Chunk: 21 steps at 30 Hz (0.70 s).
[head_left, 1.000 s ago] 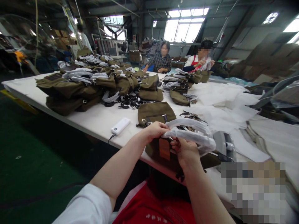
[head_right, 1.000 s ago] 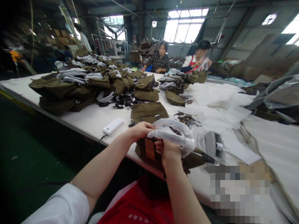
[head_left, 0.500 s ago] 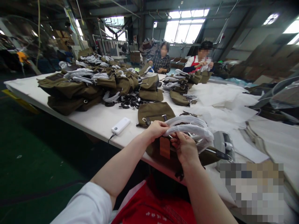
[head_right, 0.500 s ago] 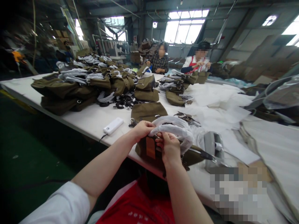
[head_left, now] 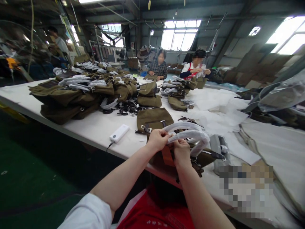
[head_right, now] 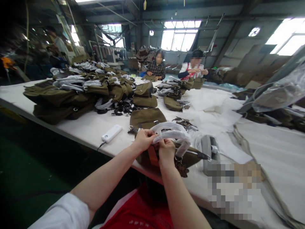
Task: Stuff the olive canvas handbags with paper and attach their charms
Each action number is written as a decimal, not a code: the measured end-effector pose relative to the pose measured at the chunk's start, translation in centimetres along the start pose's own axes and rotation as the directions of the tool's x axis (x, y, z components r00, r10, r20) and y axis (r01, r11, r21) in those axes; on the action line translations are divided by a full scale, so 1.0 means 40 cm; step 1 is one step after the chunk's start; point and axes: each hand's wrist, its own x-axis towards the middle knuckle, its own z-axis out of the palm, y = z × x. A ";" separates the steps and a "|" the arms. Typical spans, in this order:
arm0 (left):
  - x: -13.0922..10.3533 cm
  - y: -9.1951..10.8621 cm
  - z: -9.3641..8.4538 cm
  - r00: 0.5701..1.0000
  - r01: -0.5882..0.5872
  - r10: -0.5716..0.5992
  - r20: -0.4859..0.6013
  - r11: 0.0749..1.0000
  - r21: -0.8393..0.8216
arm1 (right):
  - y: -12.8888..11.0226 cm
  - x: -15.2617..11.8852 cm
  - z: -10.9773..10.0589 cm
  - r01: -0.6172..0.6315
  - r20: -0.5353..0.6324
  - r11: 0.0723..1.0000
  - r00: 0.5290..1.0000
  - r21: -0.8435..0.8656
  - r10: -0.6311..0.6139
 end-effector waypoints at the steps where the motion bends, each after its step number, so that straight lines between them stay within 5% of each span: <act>1: 0.001 0.002 -0.002 1.000 0.001 -0.001 0.004 1.000 0.006 | -0.003 0.000 0.002 0.004 0.006 1.000 1.000 0.000 -0.004; 7: -0.021 0.031 -0.066 0.997 -0.073 0.073 -0.004 0.997 0.039 | -0.059 -0.054 -0.037 -0.002 0.226 0.996 0.974 -0.090 0.022; 10: -0.070 0.042 -0.113 0.942 -0.206 0.244 -0.232 0.963 0.173 | -0.090 -0.118 -0.121 0.277 0.253 0.905 0.947 -0.322 -0.200; 13: -0.138 0.033 -0.126 0.862 -0.277 0.356 -0.360 0.927 0.254 | -0.100 -0.163 -0.219 0.486 0.148 0.650 0.851 -0.584 -0.504; 15: -0.184 0.016 -0.109 0.862 -0.315 0.408 -0.300 0.896 0.314 | -0.096 -0.170 -0.273 0.472 0.064 0.562 0.801 -0.679 -0.595; 21: -0.287 -0.037 -0.024 0.844 -0.432 0.526 -0.105 0.783 0.448 | -0.056 -0.153 -0.372 0.362 -0.030 0.560 0.821 -0.745 -0.570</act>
